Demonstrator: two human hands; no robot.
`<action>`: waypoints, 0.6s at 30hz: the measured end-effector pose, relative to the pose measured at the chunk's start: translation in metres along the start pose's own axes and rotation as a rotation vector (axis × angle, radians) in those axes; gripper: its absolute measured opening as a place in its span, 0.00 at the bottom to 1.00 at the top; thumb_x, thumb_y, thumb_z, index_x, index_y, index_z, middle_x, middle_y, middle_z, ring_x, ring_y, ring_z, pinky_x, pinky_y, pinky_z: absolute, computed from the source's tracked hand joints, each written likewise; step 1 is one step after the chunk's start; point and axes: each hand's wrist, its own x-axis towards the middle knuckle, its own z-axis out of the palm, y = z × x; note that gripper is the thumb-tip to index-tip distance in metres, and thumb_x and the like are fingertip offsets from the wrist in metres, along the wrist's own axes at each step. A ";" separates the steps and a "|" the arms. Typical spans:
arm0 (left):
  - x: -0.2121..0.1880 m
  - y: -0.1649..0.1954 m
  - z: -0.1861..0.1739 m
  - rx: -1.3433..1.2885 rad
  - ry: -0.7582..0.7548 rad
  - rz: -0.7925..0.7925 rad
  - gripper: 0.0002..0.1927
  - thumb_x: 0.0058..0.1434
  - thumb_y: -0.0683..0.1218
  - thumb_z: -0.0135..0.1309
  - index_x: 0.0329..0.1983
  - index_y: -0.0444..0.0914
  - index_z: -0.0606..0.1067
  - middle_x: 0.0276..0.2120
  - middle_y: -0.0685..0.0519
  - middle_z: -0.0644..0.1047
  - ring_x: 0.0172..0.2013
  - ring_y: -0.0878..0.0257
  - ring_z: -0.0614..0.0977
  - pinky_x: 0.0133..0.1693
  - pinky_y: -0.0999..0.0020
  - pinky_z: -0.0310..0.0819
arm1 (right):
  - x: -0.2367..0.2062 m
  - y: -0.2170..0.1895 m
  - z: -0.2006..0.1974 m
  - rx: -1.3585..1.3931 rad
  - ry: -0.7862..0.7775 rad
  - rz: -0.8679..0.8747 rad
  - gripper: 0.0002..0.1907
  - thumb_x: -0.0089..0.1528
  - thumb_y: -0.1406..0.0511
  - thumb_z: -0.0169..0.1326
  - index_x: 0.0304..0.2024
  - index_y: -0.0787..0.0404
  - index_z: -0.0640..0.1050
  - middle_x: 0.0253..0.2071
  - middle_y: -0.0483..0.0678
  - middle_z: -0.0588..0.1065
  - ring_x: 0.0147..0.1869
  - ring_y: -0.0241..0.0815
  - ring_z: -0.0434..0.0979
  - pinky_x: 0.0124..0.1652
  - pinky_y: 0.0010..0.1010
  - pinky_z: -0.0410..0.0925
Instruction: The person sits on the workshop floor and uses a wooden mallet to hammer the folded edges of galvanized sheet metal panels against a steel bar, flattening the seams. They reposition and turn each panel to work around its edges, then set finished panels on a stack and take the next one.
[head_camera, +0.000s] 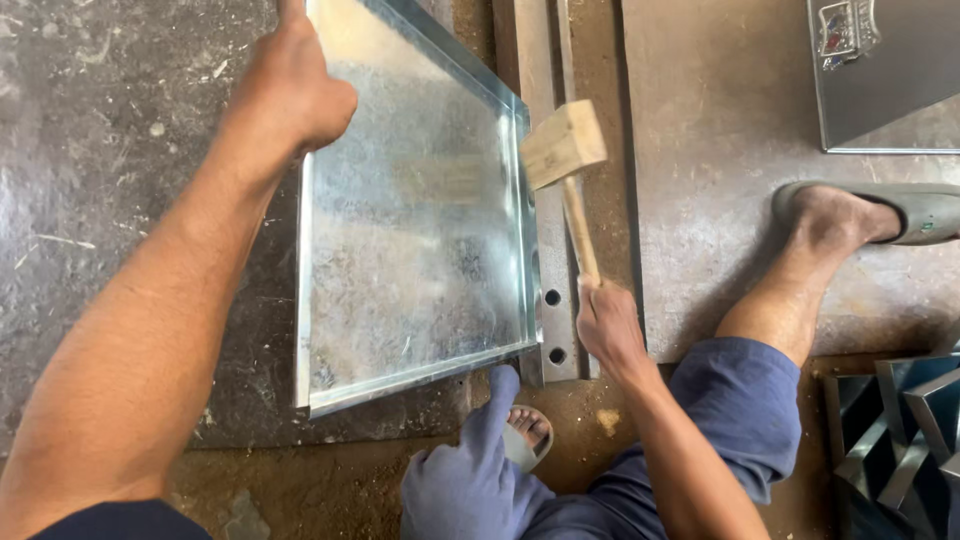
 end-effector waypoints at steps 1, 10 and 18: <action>-0.001 0.001 0.001 0.005 0.014 -0.068 0.46 0.53 0.36 0.48 0.76 0.30 0.46 0.45 0.26 0.76 0.47 0.31 0.80 0.47 0.47 0.75 | -0.005 0.000 -0.001 0.072 0.024 0.000 0.21 0.71 0.66 0.39 0.24 0.67 0.71 0.21 0.50 0.68 0.19 0.42 0.66 0.17 0.41 0.60; -0.007 -0.027 0.016 0.006 0.101 -0.004 0.38 0.55 0.35 0.50 0.69 0.23 0.53 0.49 0.22 0.75 0.51 0.29 0.79 0.53 0.45 0.73 | -0.059 0.007 -0.013 0.143 -0.040 0.274 0.27 0.73 0.61 0.39 0.20 0.65 0.71 0.18 0.52 0.68 0.20 0.44 0.70 0.21 0.37 0.63; -0.006 -0.024 0.013 -0.017 0.106 -0.061 0.40 0.53 0.37 0.50 0.70 0.25 0.52 0.54 0.23 0.71 0.55 0.31 0.75 0.55 0.47 0.69 | 0.014 -0.003 0.007 0.292 0.375 -0.422 0.25 0.77 0.60 0.32 0.28 0.63 0.68 0.22 0.45 0.65 0.23 0.33 0.64 0.23 0.26 0.60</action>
